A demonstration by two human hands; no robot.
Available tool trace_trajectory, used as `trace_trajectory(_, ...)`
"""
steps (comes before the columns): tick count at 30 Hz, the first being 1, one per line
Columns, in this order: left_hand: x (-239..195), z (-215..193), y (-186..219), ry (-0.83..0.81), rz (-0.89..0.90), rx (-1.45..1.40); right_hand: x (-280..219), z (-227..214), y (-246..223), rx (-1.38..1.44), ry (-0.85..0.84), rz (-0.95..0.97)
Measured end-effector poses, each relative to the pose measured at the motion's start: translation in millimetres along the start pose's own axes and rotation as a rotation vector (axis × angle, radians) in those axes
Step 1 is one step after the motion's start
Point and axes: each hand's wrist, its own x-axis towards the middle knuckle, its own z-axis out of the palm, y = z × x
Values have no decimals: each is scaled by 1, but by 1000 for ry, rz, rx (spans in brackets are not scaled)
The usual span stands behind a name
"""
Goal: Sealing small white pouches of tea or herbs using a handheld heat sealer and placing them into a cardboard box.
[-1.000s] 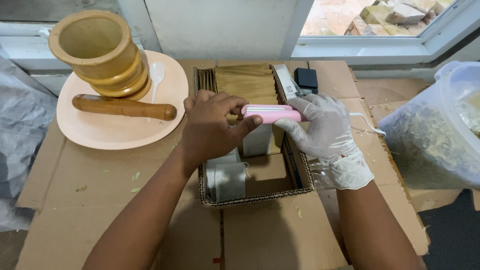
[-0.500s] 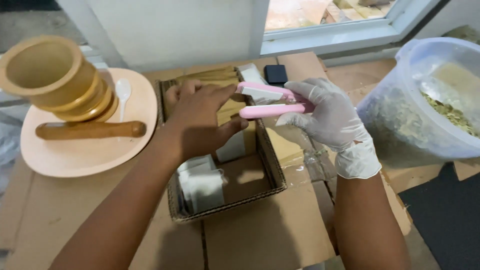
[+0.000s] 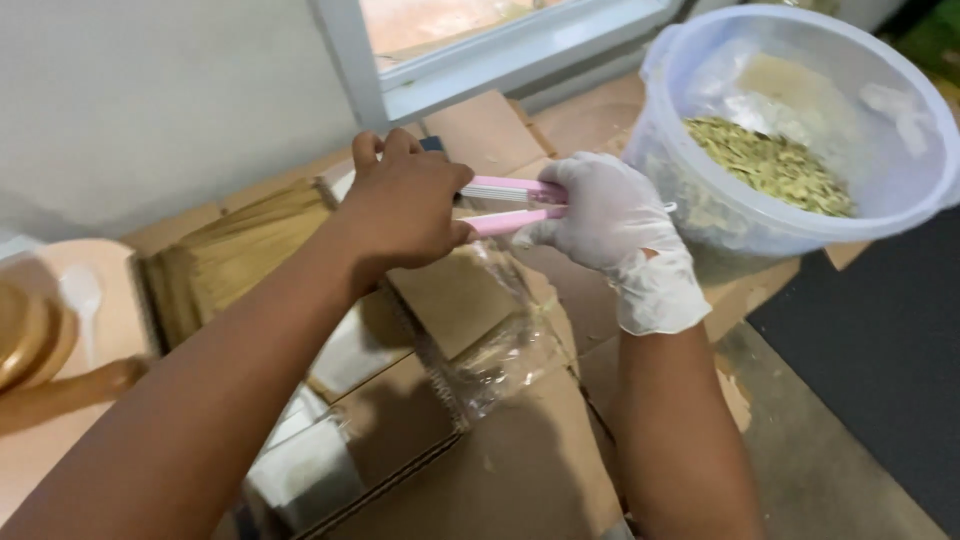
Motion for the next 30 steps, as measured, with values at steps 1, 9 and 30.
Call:
trace_trajectory(1, 10, 6, 2, -5, 17, 1, 2, 3, 4, 1, 2, 18)
trace_trajectory(9, 60, 31, 29, -124, 99, 184, 9, -4, 2, -20, -201, 224)
trace_trajectory(30, 13, 12, -9, 2, 21, 159, 15, 31, -27, 145, 275, -151)
